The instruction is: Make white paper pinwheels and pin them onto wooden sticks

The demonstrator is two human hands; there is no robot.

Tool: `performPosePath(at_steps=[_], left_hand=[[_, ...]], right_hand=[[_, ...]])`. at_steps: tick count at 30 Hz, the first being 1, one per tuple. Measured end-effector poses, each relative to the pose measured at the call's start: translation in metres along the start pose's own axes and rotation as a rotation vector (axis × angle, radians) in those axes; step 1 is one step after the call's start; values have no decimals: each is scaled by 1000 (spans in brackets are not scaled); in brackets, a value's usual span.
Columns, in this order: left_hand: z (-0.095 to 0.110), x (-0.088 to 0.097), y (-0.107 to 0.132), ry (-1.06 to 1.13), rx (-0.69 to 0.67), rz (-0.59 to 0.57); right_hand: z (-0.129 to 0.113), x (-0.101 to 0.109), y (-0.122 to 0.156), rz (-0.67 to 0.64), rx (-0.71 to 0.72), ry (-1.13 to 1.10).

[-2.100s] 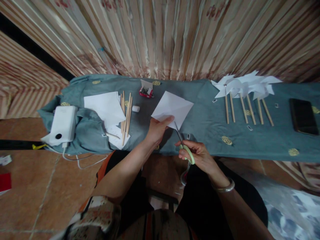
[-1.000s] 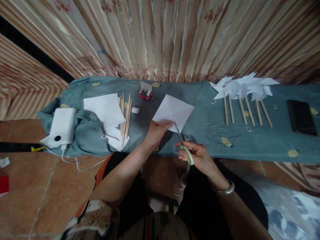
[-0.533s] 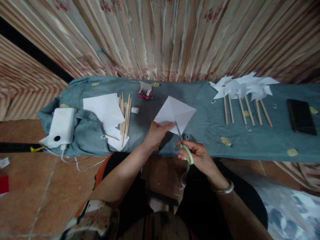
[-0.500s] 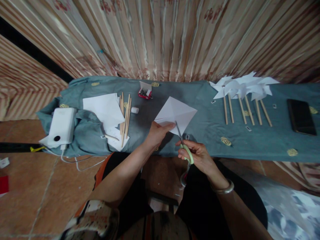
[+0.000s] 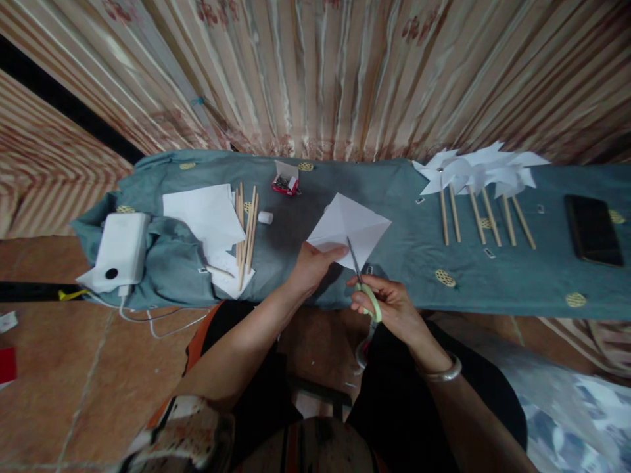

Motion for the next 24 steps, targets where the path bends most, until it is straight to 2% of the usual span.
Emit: performPosePath(at_steps=[19, 24], left_hand=[[-5, 0, 2, 9, 39, 10], [-3, 1, 0, 27, 33, 11]], right_hand=[[-1, -1, -1, 6, 24, -6], [3, -2, -1, -28, 16, 42]])
Point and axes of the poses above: each hand's wrist, its own y-axis away from the middle knuckle, its own x-axis out of the back of the hand, z = x × y, the point moved 4 cm from there along -y, towards the middle knuckle, and after that the axes turned 3 degrees about x, right-handed, at the moved point
